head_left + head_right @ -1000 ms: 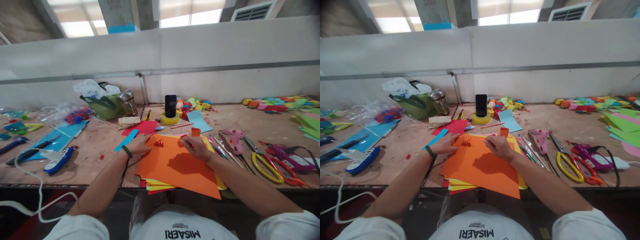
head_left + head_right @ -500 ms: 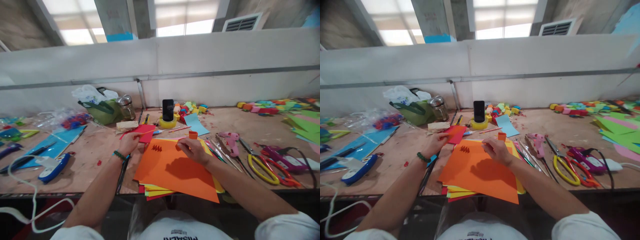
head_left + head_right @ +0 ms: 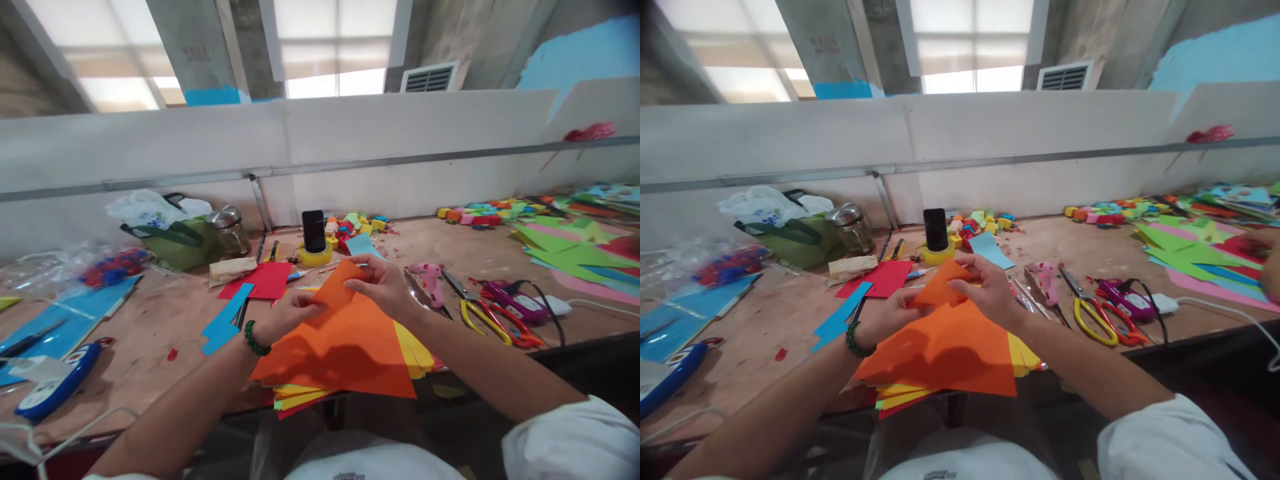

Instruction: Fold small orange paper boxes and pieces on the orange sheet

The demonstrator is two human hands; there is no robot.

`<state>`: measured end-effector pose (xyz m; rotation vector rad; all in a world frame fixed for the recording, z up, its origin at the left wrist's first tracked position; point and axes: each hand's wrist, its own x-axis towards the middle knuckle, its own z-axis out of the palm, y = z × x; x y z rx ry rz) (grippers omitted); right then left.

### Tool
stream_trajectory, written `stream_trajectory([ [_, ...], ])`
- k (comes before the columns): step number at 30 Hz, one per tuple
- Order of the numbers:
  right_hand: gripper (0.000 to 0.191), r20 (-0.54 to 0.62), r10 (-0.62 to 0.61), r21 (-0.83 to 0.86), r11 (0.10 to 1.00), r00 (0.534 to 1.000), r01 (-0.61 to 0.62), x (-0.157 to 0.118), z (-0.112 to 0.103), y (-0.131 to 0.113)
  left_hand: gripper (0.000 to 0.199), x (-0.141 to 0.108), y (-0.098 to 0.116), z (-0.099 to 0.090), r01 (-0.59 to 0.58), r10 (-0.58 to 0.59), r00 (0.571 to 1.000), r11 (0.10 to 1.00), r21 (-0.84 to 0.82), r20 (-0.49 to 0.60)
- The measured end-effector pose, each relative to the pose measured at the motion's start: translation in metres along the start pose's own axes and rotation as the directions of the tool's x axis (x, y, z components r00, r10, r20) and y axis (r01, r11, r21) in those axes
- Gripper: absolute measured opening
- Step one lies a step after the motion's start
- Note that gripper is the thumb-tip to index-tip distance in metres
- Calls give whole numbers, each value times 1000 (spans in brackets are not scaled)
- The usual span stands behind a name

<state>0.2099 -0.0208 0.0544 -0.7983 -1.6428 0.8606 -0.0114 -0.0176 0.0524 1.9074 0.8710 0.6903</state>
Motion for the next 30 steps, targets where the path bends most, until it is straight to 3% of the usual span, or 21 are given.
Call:
stream_trajectory([
  [2,17,0,-259,-285,926,966,248,-16,-8,-9,47,1,-1,4,-126,170,976,950,287,-134],
  [4,11,239,-447,-461,729,862,506,-36,-10,-16,62,-2,-3,7,-208,342,925,820,533,-165],
  [6,14,373,-504,-552,554,779,623,-58,-6,-16,64,-7,-8,9,-304,434,899,703,643,-50],
  [8,19,473,-425,-595,492,772,636,-79,2,-7,53,-12,-16,14,-440,461,876,636,634,145],
  [11,24,455,-323,-634,537,830,556,-102,13,13,39,-15,-27,25,-580,430,814,586,566,390],
  [13,26,411,-278,-611,623,868,489,-110,15,23,36,-14,-30,33,-606,398,794,577,548,460],
  [16,31,393,-137,-524,779,909,344,-110,7,25,32,-12,-30,39,-581,364,810,604,546,460],
  [19,32,405,20,-481,855,914,194,-98,-3,22,28,-10,-29,40,-548,357,834,626,555,421],
  [22,15,357,139,-509,858,924,67,-85,-6,25,21,-11,-29,39,-557,382,830,604,569,407],
  [24,14,280,242,-531,845,929,-60,-78,-5,28,17,-11,-30,38,-551,381,834,596,584,399],
  [27,20,189,409,-569,787,893,-240,-70,1,30,17,-12,-34,35,-513,352,858,612,602,374],
  [30,17,111,513,-647,688,851,-330,-65,6,29,18,-13,-40,32,-422,321,906,640,642,276],
])
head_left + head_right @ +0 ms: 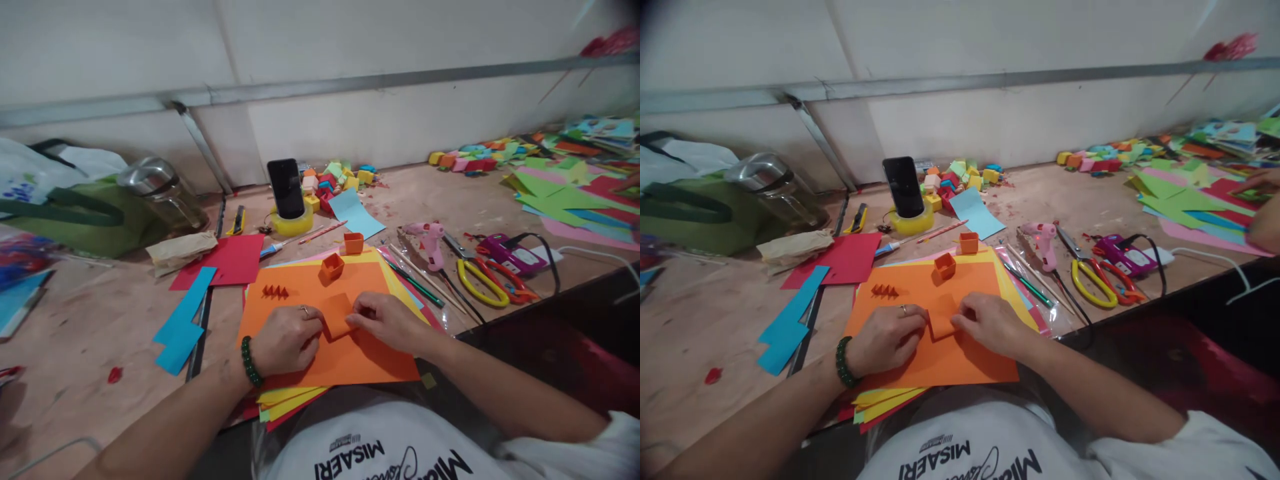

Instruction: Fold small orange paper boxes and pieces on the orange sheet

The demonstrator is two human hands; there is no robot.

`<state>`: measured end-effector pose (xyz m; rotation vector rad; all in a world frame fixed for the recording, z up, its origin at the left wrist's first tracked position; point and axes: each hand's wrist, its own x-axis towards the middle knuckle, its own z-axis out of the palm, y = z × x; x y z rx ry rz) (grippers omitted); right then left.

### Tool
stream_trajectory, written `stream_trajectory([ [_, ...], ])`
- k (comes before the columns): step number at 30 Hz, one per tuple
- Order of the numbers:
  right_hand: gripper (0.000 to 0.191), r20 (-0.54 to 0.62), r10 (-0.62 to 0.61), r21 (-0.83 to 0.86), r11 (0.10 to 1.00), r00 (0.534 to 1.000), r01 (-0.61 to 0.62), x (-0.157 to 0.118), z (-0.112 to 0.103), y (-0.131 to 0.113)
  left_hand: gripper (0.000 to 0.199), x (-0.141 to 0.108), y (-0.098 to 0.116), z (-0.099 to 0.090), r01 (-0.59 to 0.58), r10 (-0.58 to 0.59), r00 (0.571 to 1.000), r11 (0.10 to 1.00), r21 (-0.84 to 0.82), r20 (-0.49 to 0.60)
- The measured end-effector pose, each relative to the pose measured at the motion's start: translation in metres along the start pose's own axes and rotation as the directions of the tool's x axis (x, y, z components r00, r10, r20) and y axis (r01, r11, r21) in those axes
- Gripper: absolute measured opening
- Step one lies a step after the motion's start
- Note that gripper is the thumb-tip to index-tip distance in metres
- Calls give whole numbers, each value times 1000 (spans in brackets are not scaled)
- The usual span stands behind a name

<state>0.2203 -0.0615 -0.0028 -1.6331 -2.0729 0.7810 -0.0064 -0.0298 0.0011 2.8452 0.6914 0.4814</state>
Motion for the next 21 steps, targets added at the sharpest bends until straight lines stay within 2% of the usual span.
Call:
stream_trajectory([
  [2,15,-10,45,-61,997,999,-46,2,0,-3,20,-2,-2,2,97,-96,995,995,26,-35],
  [4,14,-15,65,-96,993,998,-66,4,0,-6,24,-3,-3,4,124,-122,991,991,51,-52],
  [7,16,5,78,-93,993,997,-77,7,-2,-8,28,-2,-2,5,27,-23,998,996,85,-55],
  [11,19,25,107,-94,990,994,-104,10,-3,-8,28,1,-2,2,-73,69,997,989,131,34],
  [21,17,-7,61,-69,996,998,-62,8,0,-3,30,2,-4,2,-100,89,992,988,115,92],
])
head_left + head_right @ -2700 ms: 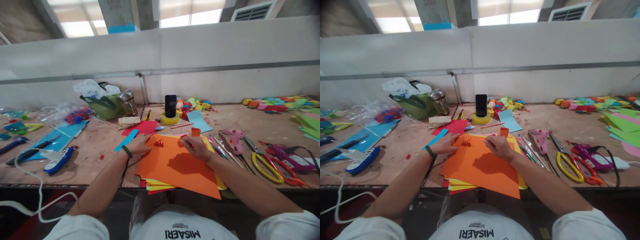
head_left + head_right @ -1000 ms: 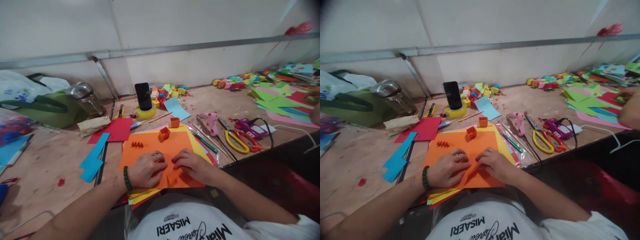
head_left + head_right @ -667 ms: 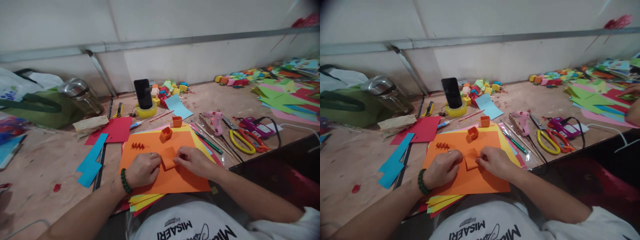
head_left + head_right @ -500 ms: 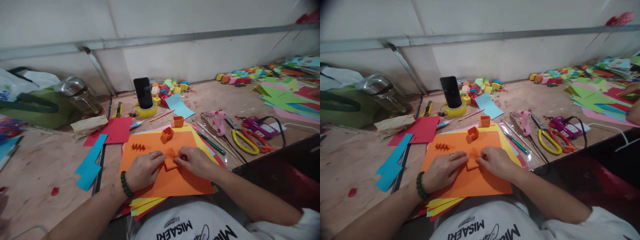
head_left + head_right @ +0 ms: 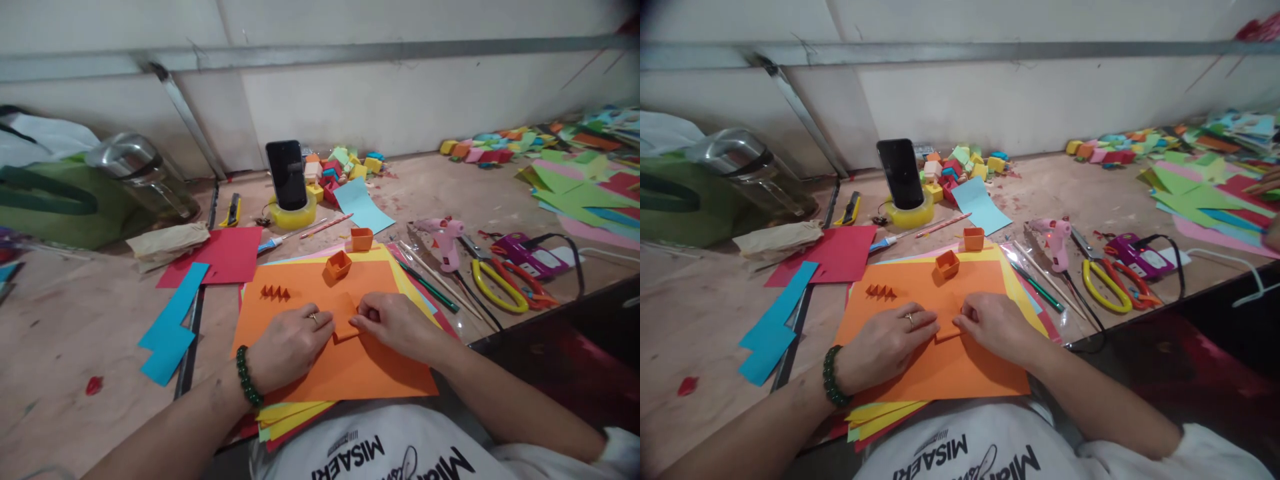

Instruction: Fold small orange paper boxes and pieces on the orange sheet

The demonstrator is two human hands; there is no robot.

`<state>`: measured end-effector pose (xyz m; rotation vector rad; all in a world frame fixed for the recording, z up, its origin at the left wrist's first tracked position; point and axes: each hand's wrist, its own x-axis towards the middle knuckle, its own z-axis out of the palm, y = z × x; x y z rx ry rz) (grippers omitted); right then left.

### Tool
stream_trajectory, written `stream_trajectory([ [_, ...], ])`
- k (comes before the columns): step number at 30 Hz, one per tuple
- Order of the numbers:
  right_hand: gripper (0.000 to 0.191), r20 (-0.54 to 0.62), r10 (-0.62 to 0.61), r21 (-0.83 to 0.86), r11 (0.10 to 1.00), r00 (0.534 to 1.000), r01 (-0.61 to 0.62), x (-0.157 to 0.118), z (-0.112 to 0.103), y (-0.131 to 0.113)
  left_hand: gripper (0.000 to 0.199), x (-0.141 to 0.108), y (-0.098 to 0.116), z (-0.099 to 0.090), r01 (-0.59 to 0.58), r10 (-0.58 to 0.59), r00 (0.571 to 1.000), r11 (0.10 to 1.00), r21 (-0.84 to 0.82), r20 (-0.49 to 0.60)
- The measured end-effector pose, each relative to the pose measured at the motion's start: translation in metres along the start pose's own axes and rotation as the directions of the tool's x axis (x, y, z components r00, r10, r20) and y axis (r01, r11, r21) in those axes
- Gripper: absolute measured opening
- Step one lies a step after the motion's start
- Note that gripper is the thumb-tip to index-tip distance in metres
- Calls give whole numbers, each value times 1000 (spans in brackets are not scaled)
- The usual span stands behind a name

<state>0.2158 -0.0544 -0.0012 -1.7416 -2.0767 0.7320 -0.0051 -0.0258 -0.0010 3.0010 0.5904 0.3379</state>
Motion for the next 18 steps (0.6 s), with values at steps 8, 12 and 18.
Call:
stream_trajectory([
  [8,23,-40,-54,58,997,998,56,-1,2,8,27,1,1,-5,-51,51,999,999,13,-6],
  [12,20,-146,-336,19,939,930,342,-6,5,13,27,0,0,-3,-65,64,998,998,-5,-19],
  [18,31,-123,-718,-285,687,685,669,-12,14,14,29,3,2,1,-140,137,989,988,-59,-52],
])
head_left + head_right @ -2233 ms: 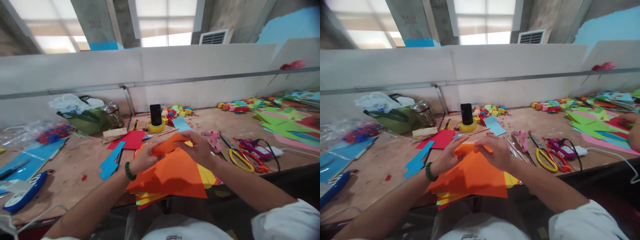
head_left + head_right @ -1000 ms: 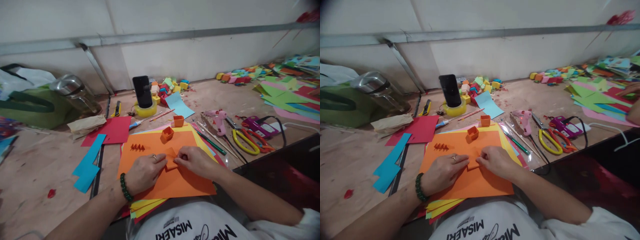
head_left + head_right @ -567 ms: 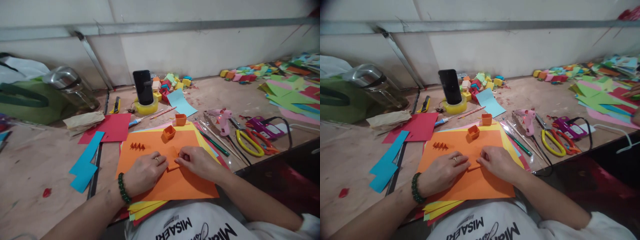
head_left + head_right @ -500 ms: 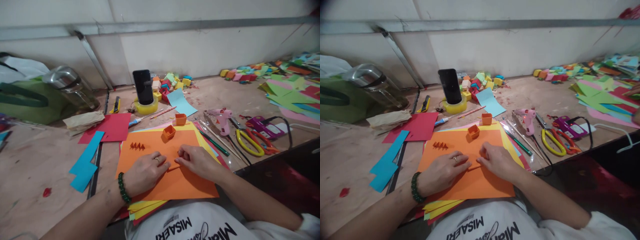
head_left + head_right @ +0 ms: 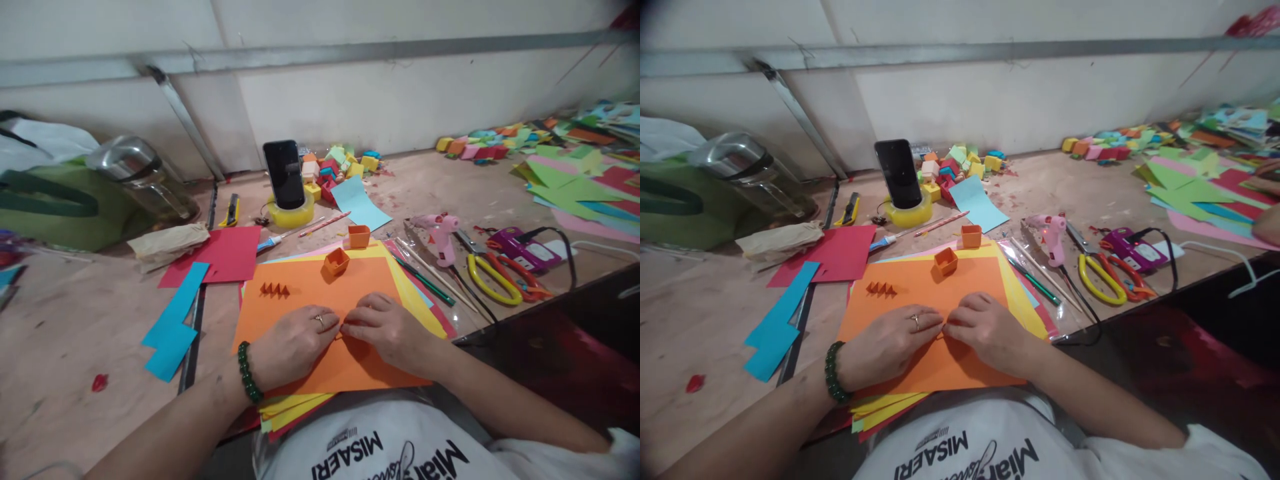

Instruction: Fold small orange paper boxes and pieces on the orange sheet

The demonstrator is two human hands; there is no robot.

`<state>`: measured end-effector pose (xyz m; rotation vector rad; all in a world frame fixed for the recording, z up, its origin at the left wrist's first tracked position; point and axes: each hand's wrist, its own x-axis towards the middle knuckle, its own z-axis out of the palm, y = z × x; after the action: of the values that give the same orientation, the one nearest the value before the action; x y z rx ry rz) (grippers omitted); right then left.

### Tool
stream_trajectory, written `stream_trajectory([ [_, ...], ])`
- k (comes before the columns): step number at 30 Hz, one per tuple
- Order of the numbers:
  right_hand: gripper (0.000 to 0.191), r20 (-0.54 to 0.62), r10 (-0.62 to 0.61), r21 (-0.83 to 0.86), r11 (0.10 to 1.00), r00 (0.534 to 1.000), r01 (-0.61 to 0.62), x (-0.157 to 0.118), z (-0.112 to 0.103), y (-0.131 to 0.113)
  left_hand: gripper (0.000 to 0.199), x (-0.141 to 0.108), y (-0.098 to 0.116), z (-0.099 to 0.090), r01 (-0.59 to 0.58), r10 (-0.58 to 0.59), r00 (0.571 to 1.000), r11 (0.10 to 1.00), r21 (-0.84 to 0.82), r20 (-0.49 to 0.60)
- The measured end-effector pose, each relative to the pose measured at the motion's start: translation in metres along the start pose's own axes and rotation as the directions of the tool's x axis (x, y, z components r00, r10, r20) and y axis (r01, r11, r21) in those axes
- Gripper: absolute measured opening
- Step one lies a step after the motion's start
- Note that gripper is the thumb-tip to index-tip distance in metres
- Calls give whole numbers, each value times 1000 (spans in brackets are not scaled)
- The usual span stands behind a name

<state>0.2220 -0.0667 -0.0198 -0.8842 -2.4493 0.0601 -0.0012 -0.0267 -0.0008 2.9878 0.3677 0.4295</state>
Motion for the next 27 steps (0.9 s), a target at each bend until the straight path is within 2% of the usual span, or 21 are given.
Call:
stream_trajectory([
  [4,33,-5,-44,25,999,999,44,-3,4,2,29,0,3,1,5,-4,1000,999,39,-7],
  [16,31,-88,-41,58,997,995,46,-7,4,2,32,-1,10,-2,-48,50,999,977,209,-2],
  [22,33,-78,-28,88,996,997,35,-6,3,1,30,-2,11,-2,-55,47,998,965,255,37],
  [27,34,-77,-36,75,996,996,42,-5,1,1,29,-1,12,-2,-58,52,998,966,253,28],
])
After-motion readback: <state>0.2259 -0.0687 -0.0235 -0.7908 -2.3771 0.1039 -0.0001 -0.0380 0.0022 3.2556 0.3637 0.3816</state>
